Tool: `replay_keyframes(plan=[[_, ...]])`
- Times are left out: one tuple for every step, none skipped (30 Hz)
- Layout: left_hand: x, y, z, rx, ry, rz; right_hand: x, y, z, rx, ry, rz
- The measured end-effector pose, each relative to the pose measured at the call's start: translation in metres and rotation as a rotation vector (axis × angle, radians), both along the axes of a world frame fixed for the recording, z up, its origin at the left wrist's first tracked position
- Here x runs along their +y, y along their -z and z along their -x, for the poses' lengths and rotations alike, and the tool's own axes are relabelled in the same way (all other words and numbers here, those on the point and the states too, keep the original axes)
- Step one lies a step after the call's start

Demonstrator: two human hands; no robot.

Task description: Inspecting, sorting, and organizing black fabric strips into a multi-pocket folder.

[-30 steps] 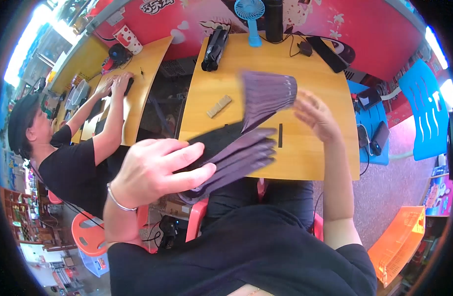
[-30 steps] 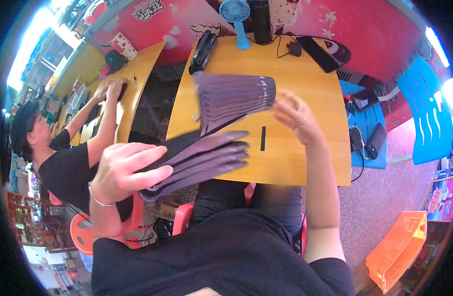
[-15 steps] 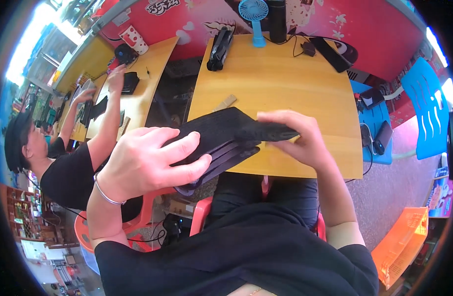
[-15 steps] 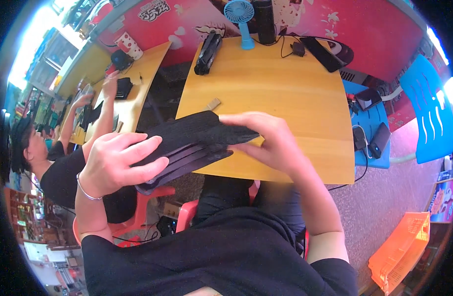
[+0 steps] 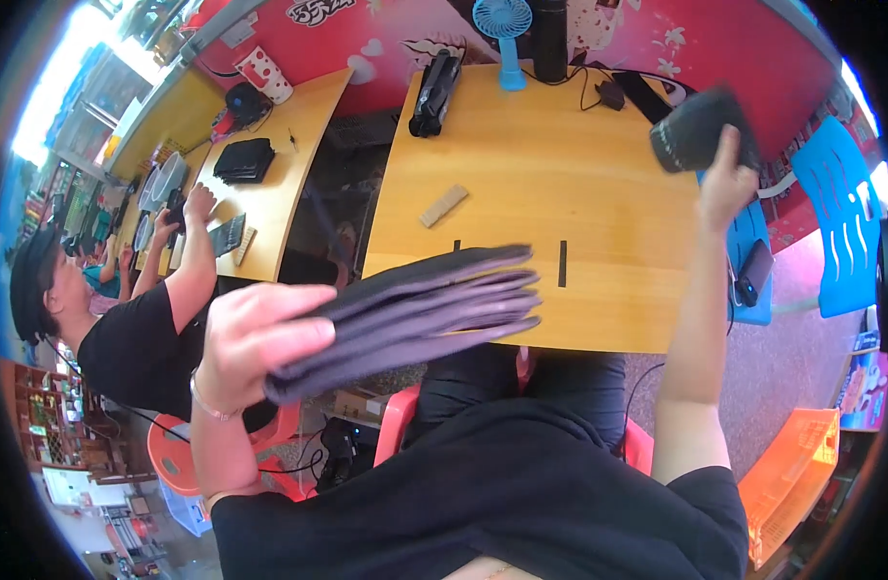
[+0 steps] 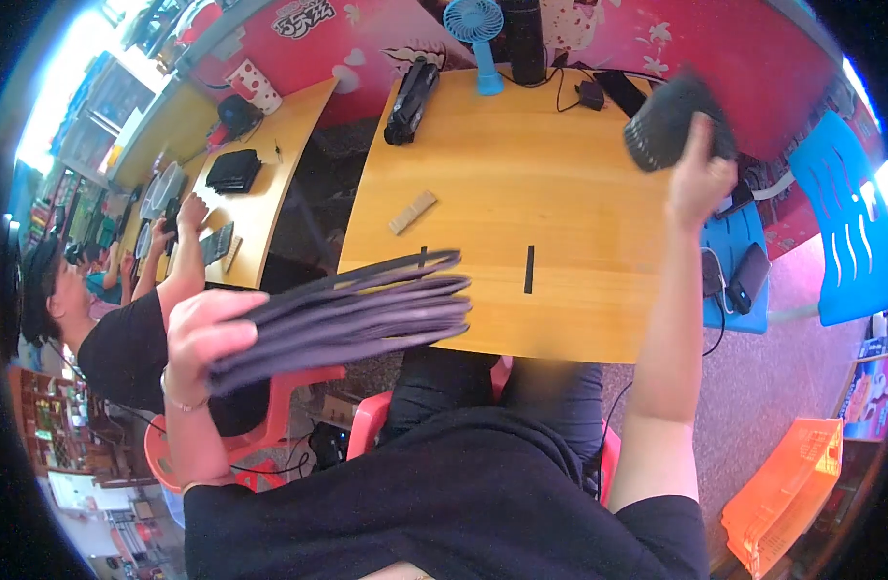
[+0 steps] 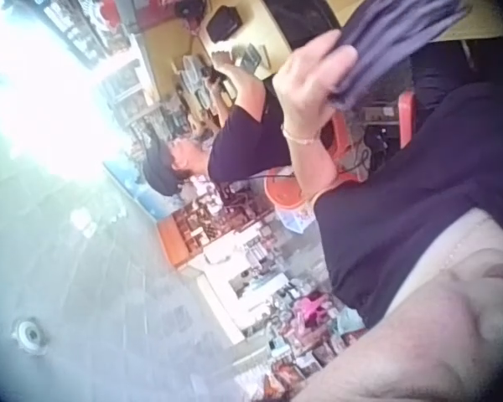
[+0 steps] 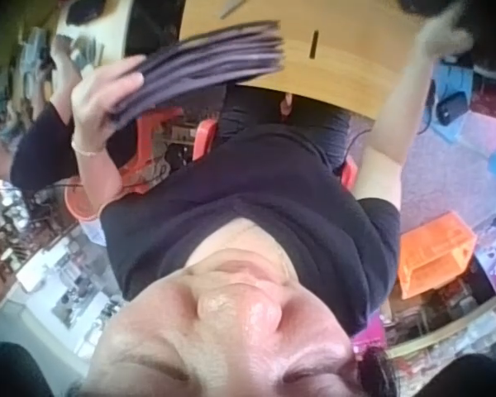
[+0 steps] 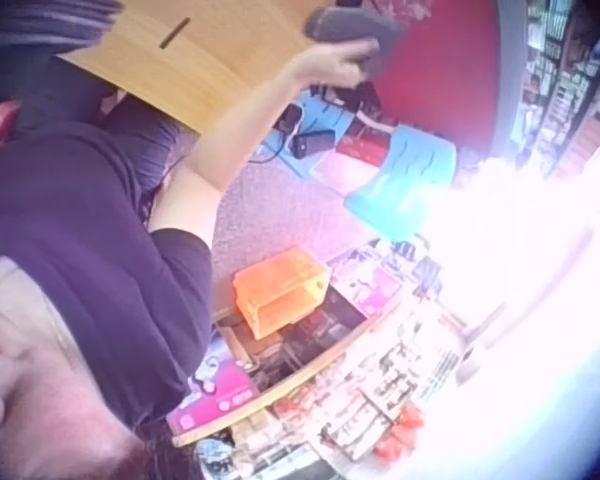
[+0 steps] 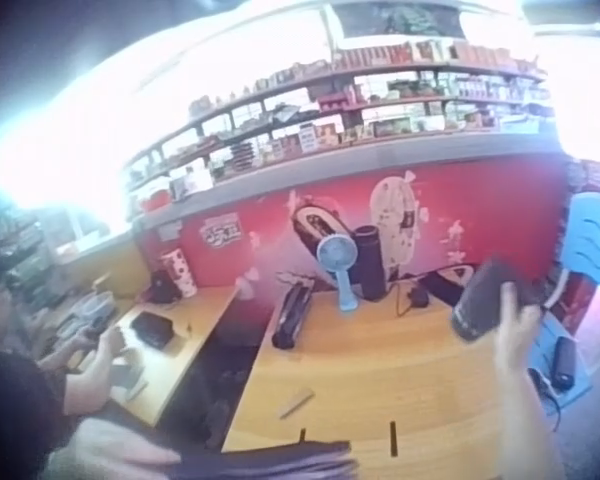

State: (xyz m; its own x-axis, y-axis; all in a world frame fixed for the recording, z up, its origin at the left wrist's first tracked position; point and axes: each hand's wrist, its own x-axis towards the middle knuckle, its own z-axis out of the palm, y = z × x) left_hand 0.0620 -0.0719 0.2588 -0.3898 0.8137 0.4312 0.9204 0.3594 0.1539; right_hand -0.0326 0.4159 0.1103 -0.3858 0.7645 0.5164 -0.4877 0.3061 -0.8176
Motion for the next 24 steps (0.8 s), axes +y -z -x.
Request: replay_keyframes(plan=[[0.002,0.008,0.006,-0.100,-0.023,-0.115,-0.006,0.003,0.008,-0.145,0.039,-0.259],[0.001,0.018,0.014,-0.211,-0.035,-0.196,-0.015,0.012,0.020,-0.153,-0.104,-0.443],[0.003,0.034,0.019,-0.267,-0.107,-0.266,-0.022,0.027,0.029,-0.160,-0.247,-0.625],[0.010,0.048,0.025,-0.352,-0.117,-0.350,-0.022,0.051,0.031,-0.254,-0.237,-0.897],[0.020,0.059,0.033,-0.445,-0.123,-0.433,-0.026,0.059,0.026,-0.359,-0.221,-1.167],[0.035,0.067,0.038,-0.602,-0.113,-0.492,-0.022,0.066,0.015,-0.378,-0.202,-1.160],[0.050,0.076,0.044,-0.759,-0.113,-0.548,-0.032,0.059,-0.002,-0.522,-0.539,-0.764],[0.065,0.085,0.051,-0.882,-0.089,-0.564,-0.035,0.053,-0.020,-0.639,-0.839,-0.335],[0.082,0.098,0.056,-0.994,-0.068,-0.606,-0.028,0.048,-0.037,-0.647,-0.823,-0.321],[0.100,0.110,0.058,-1.166,-0.065,-0.648,-0.018,0.045,-0.054,-0.573,-0.941,-0.129],[0.118,0.120,0.059,-1.339,-0.060,-0.689,-0.011,0.034,-0.071,-0.489,-1.046,0.060],[0.136,0.131,0.061,-1.462,-0.057,-0.675,-0.011,0.021,-0.089,-0.516,-0.928,0.018],[0.159,0.142,0.065,-1.592,-0.036,-0.642,0.002,0.024,-0.104,-0.524,-0.882,0.032],[0.180,0.155,0.068,-1.691,-0.019,-0.630,0.018,0.027,-0.118,-0.496,-0.882,0.163],[0.198,0.171,0.073,-1.787,-0.020,-0.580,0.033,0.031,-0.133,-0.462,-0.880,0.292],[0.217,0.183,0.077,-1.857,-0.009,-0.531,0.048,0.038,-0.146,-0.484,-0.857,0.317],[0.233,0.193,0.081,-1.926,-0.001,-0.482,0.056,0.043,-0.159,-0.487,-0.828,0.327],[0.246,0.201,0.083,-1.940,0.014,-0.459,0.063,0.048,-0.170,-0.548,-0.748,0.330],[0.258,0.209,0.085,-1.968,-0.025,-0.434,0.067,0.053,-0.179,-0.609,-0.671,0.334],[0.268,0.214,0.087,-1.993,-0.067,-0.411,0.068,0.058,-0.186,-0.621,-0.634,0.330],[0.275,0.218,0.089,-2.000,-0.061,-0.396,0.069,0.064,-0.190,-0.623,-0.620,0.337],[0.281,0.221,0.091,-1.920,-0.125,-0.344,0.069,0.070,-0.194,-0.653,-0.591,0.246],[0.284,0.223,0.093,-1.835,-0.187,-0.295,0.069,0.073,-0.197,-0.683,-0.564,0.154],[0.284,0.228,0.096,-1.813,-0.180,-0.284,0.067,0.074,-0.200,-0.662,-0.600,0.170]])
